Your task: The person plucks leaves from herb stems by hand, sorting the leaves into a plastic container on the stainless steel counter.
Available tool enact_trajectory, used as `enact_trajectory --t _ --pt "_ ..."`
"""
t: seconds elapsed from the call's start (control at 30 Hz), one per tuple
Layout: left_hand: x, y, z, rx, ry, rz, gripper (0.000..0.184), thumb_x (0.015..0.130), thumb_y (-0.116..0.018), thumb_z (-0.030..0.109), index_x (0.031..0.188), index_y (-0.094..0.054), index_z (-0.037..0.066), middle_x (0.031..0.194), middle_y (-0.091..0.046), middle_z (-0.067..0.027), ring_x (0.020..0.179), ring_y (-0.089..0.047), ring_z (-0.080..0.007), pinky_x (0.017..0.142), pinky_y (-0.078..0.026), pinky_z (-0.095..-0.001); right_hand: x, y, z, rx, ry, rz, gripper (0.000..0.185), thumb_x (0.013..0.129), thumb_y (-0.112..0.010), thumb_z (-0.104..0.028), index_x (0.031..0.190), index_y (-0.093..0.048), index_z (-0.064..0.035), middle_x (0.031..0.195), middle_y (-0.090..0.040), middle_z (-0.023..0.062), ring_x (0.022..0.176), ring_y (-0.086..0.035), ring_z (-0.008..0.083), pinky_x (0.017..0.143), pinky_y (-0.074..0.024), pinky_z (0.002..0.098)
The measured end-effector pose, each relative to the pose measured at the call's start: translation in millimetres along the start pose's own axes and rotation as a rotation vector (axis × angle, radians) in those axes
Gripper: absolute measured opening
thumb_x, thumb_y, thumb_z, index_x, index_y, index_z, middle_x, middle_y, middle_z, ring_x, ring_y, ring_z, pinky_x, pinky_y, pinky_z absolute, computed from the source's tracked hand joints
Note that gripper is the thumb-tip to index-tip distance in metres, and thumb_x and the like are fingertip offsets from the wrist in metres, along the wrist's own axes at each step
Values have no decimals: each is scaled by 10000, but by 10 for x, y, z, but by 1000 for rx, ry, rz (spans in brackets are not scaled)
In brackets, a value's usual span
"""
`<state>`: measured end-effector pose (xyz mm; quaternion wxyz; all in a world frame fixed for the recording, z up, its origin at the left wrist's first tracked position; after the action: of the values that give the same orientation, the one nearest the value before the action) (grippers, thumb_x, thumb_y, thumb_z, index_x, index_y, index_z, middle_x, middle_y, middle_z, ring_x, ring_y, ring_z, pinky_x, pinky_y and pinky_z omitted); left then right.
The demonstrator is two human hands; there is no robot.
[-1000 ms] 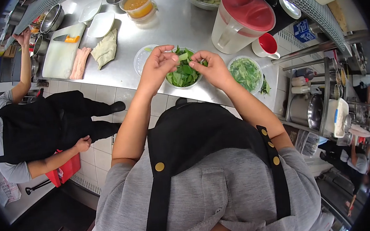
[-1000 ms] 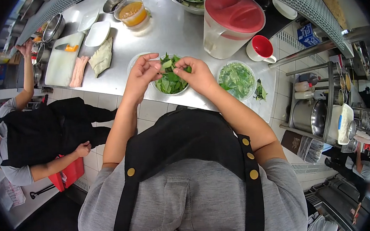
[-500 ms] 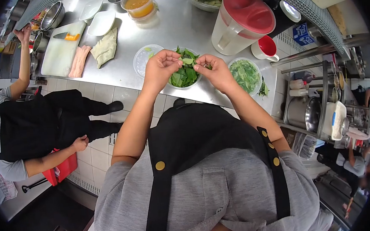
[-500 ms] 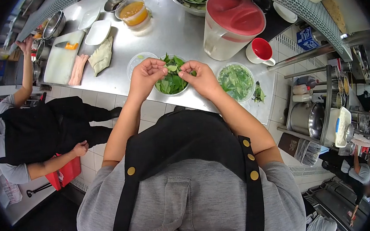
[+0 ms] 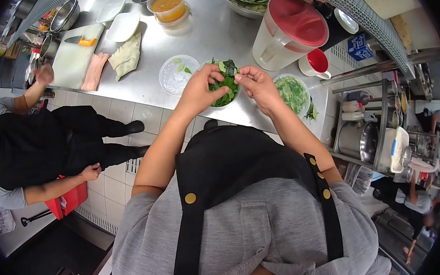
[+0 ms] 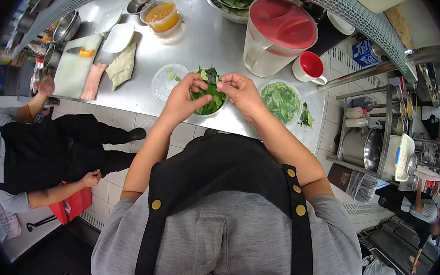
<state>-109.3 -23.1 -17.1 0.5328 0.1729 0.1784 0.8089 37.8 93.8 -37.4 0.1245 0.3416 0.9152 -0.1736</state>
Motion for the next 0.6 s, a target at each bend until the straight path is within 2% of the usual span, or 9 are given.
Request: enact_trajectory --t 0.1,0.2,0.27,0.3,0.37,0.4,0.43,0.47,0.6 --pt "35 -48 -172 -305 168 -12 337 778 -782 38 1087 -649 49 926 -655 -59 905 -591 -174 831 -493 -326 3 -22 -23 -6 42 18 98 946 -688 -153 996 -641 -82 820 -647 -43 586 -418 5 516 -311 168" --pt "5 90 -181 8 228 -77 304 767 -772 -10 1036 -644 46 891 -646 -41 843 -590 -151 804 -497 -292 -20 27 -54 -24 128 30 97 950 -687 -149 1002 -644 -80 824 -638 -49 596 -416 3 518 -313 171" --pt "-59 185 28 525 -230 125 296 770 -765 -12 1035 -649 51 867 -643 -35 831 -609 -139 817 -501 -275 -57 29 -69 -32 176 12 99 950 -689 -148 1007 -646 -79 828 -633 -51 601 -414 2 519 -314 172" --pt "-33 227 64 526 -231 124 296 770 -765 -12 1035 -649 51 867 -643 -35 831 -609 -139 817 -501 -275 -74 13 -87 -46 189 3 101 951 -690 -146 1010 -647 -76 828 -628 -53 600 -410 4 519 -314 174" --pt "60 209 -28 87 161 -195 288 817 -740 1 1087 -654 48 966 -665 -41 919 -616 -140 875 -487 -280 -96 10 -94 -58 202 -5 103 951 -691 -144 1013 -648 -73 829 -624 -55 599 -406 6 520 -315 175" --pt "93 190 -69 88 160 -196 288 817 -740 1 1087 -654 48 966 -665 -41 919 -616 -140 875 -487 -280 -95 15 -79 -43 172 -15 106 943 -695 -111 1021 -653 -54 872 -630 -42 722 -477 26 646 -377 193" --pt "126 154 -122 -179 170 -161 286 842 -729 16 1115 -648 39 1016 -667 -37 929 -610 -134 883 -483 -280 -92 17 -65 -27 142 -26 112 935 -699 -79 1029 -657 -34 915 -637 -30 845 -548 47 772 -440 210" --pt "149 126 -158 -446 178 -126 286 867 -717 32 1143 -642 30 1066 -669 -33 939 -604 -129 890 -479 -279 -89 21 -56 -27 144 -24 112 935 -699 -79 1029 -657 -34 915 -637 -30 845 -548 47 772 -440 210" --pt "232 181 80 -642 214 -68 270 909 -681 35 1171 -622 12 1107 -665 -29 939 -595 -97 884 -480 -263 -56 14 -42 -147 178 -109 107 933 -695 -75 1020 -658 -26 926 -646 -20 882 -566 59 824 -455 229"
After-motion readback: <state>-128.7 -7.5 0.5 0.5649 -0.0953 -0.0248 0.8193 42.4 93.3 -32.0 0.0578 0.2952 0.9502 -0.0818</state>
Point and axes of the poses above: each hand's wrist, its own x-axis towards the middle knuckle, its own y-axis out of the back of the hand, z = x × y, the point moved 4 cm from there along x, towards the middle knuckle
